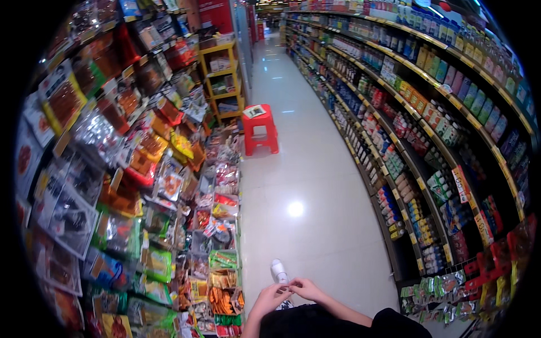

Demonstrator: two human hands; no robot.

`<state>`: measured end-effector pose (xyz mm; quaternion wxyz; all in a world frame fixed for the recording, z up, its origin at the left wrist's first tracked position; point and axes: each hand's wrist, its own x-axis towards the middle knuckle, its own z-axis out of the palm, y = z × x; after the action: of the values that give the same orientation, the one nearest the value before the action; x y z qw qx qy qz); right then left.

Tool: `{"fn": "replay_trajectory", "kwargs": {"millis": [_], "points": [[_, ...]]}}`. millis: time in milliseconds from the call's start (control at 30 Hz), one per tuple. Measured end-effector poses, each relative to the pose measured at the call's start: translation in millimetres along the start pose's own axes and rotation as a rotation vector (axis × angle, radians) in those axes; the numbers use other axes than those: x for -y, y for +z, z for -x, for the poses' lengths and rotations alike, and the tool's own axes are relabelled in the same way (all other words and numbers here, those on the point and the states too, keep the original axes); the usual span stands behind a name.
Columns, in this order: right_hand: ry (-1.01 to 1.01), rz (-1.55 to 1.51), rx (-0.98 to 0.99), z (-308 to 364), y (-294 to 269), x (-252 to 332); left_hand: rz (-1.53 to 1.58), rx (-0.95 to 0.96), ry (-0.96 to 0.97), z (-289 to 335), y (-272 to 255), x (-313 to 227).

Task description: The person picks up packaged food items from a small plastic stool in a store aisle and places them onto a display shelf.

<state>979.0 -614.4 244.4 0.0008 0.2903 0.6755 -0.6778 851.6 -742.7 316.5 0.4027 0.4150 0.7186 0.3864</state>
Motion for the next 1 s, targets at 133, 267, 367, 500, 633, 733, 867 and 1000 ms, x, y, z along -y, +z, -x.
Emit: {"fn": "replay_trajectory", "kwargs": {"millis": [133, 267, 367, 500, 633, 733, 867, 1000], "points": [[-0.031, 0.054, -0.046, -39.2, -26.4, -2.2, -0.048, 0.107, 0.120, -67.8, -11.9, -1.0], [-0.073, 0.118, -0.028, -89.1, -70.2, 56.7, -0.052, 0.158, 0.141, -140.2, -51.9, -23.6], [-0.082, 0.091, 0.003, -135.8, -95.2, 87.2, -0.048, 0.122, 0.184, -190.3, -85.7, -37.1], [-0.087, 0.127, 0.049, -194.4, -111.5, 131.6, -0.065, 0.045, 0.226, -237.1, -126.4, -40.7], [-0.124, 0.000, 0.080, -244.1, -113.4, 132.1, -0.085, 0.007, 0.238, -271.8, -154.9, -30.8], [-0.103, -0.103, 0.141, -280.0, -120.4, 138.1, -0.117, -0.019, 0.220, -299.3, -169.0, -20.0], [-0.054, -0.069, 0.238, -339.0, -148.6, 148.0, -0.144, -0.047, 0.173, -347.5, -189.5, -23.2], [-0.118, -0.014, 0.246, -405.1, -182.9, 155.2, -0.131, -0.085, 0.143, -407.8, -212.2, -37.4]]}}
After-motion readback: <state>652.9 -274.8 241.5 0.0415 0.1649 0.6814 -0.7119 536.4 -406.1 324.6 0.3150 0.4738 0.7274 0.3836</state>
